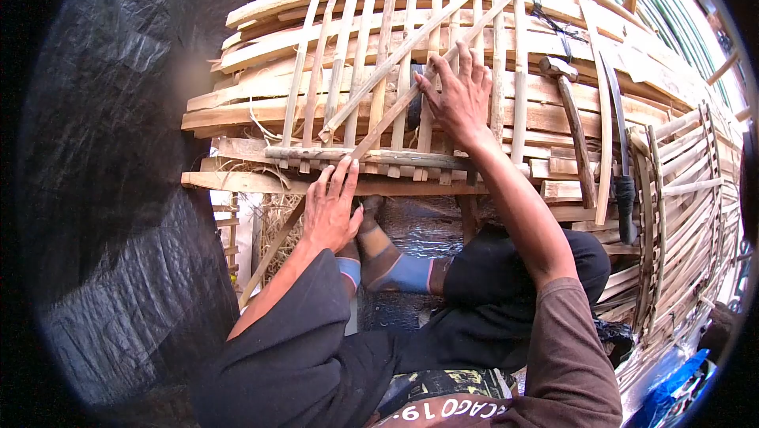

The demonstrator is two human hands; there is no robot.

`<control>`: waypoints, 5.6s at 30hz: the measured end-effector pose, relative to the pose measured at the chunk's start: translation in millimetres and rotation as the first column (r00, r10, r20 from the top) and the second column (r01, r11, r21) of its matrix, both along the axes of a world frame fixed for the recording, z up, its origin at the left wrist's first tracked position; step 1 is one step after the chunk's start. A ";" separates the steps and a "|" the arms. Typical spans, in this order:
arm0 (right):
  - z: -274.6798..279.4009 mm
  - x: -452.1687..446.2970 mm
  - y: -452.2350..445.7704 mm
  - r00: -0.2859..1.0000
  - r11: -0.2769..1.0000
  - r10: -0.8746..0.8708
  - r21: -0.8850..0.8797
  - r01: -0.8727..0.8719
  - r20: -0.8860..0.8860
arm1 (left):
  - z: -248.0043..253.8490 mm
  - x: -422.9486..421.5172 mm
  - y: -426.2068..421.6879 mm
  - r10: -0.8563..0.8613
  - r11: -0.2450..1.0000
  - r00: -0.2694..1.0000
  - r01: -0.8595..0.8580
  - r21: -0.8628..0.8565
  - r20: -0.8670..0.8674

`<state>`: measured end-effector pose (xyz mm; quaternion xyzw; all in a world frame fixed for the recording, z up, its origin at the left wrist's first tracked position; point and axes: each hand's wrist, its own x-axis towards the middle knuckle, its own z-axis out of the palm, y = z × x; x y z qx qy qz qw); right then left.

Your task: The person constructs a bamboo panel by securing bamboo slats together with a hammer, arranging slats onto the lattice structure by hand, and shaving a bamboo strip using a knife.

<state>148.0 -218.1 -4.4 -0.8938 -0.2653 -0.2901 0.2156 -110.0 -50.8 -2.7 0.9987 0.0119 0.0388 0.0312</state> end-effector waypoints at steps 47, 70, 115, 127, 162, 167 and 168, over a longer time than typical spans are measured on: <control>0.6 -1.5 -0.7 0.991 0.998 -0.009 -0.060 0.001 -0.136 | -1.2 -1.3 1.4 0.013 0.993 0.999 -0.017 -0.121 -0.039; 4.6 2.5 -5.5 0.977 0.983 0.104 0.171 -0.072 -0.187 | 0.3 -1.3 1.1 0.023 0.991 0.999 -0.028 -0.133 -0.036; -3.7 3.0 -5.1 0.988 0.994 0.002 -0.103 -0.019 -0.155 | 35.3 0.9 4.8 0.011 0.996 0.979 -0.030 -0.090 -0.202; 5.6 -5.3 -10.9 0.968 0.991 0.006 -0.130 -0.040 -0.251 | 9.9 -56.2 -7.4 -0.328 0.875 0.942 0.329 -0.354 0.065; 103.1 -94.6 -99.9 0.929 0.913 0.233 0.394 -0.107 -0.287 | 13.2 29.9 -9.3 0.183 0.622 0.824 0.325 -0.712 0.537; 132.3 -182.8 -228.4 0.958 0.864 -0.171 0.433 0.259 -0.232 | 3.9 32.3 -5.6 0.097 0.584 0.853 0.369 -0.723 0.513; 126.6 -200.5 -259.0 0.936 0.856 -0.290 0.385 0.346 -0.199 | 1.3 32.6 -4.3 0.085 0.561 0.857 0.381 -0.735 0.508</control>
